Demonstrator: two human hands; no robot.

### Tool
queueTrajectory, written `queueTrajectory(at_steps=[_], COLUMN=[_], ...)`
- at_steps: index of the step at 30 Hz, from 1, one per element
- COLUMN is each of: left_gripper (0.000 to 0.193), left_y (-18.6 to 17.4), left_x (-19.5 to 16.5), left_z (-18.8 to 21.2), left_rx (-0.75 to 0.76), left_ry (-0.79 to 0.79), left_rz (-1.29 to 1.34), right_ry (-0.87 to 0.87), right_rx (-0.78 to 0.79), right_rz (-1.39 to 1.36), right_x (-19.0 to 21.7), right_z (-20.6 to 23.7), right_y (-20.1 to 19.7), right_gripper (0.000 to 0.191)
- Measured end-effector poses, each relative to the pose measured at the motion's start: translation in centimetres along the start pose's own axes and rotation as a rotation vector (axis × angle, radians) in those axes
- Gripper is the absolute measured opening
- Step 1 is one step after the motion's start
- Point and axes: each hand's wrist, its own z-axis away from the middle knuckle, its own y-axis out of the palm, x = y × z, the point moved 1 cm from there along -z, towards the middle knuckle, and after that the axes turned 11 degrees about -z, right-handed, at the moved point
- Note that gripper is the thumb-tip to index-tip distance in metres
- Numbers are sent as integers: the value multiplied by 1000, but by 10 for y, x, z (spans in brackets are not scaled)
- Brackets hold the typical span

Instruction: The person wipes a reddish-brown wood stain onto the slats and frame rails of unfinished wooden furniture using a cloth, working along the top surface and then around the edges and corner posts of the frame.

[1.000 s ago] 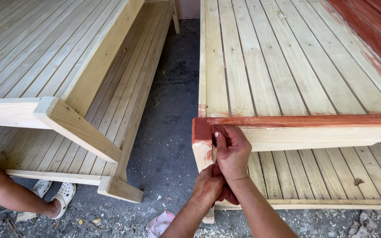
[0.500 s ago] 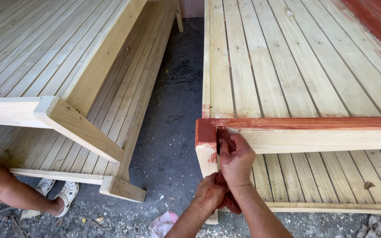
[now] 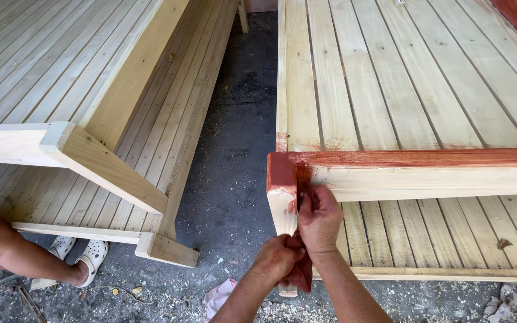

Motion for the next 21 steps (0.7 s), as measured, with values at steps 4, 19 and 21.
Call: queueTrajectory(at_steps=[4,19,21], left_gripper=[27,25,26], left_y=[23,-34,-34], left_x=[7,-62,-46], left_z=[-3,45,38], left_rx=[-186,-194,-107], left_ry=[290,107,-55], left_rz=[-257,-44,35], right_ry=[58,-135,-78], right_rx=[95,-76,-74], right_rz=[69,-197,-190], right_x=[-8,58,36], right_z=[-2,-27,-14], right_y=[-8,7,4], right_gripper=[13,5,2])
